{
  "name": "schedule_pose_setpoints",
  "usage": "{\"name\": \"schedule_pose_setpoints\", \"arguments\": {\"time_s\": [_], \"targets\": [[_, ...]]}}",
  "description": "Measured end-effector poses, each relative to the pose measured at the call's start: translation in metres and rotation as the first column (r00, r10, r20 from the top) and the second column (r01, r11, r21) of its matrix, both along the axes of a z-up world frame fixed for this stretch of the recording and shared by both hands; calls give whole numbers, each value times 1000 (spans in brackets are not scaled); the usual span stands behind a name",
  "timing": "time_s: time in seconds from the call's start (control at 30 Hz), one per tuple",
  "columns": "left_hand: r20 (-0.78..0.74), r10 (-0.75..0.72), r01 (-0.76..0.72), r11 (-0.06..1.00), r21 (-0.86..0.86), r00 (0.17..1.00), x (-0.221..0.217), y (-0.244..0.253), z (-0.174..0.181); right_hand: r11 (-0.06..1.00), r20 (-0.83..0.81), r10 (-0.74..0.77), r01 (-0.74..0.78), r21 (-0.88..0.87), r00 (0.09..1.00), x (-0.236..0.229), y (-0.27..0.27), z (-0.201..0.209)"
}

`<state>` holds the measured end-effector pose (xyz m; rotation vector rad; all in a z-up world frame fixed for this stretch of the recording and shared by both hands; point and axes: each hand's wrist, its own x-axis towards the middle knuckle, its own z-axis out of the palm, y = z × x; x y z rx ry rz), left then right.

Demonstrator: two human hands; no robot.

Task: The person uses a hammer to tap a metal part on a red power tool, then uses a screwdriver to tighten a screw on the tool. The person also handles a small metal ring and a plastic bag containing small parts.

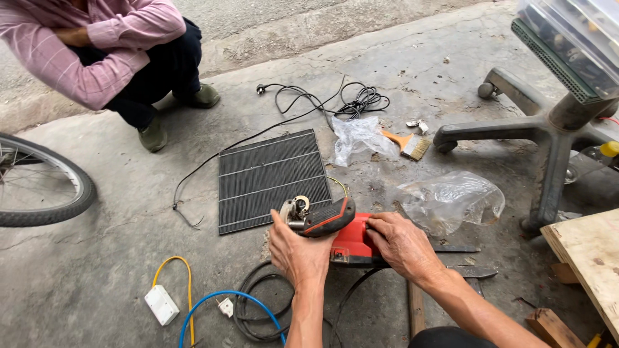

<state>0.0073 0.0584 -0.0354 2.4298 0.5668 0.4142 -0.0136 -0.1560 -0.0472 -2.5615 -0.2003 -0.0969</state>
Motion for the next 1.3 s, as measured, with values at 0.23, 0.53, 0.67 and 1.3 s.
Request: {"name": "schedule_pose_setpoints", "arguments": {"time_s": [0.23, 0.53, 0.67, 1.3], "targets": [[151, -35, 29, 999, 39, 988, 5, 1, -27, 997, -147, 72, -69, 20, 987, 14, -19, -14], [310, -12, 2, 999, 32, 951, 15, 12, -6, 984, 62, 175, -174, -29, 983, 30, -12, -24], [183, -116, 125, 991, -41, 976, 5, -1, 2, 972, 97, 206, -192, -132, 974, 10, -28, -29], [188, -89, 34, 961, 275, 978, 27, -8, -11, 964, 114, 252, -260, 63, 961, 2, -40, 16]]}}
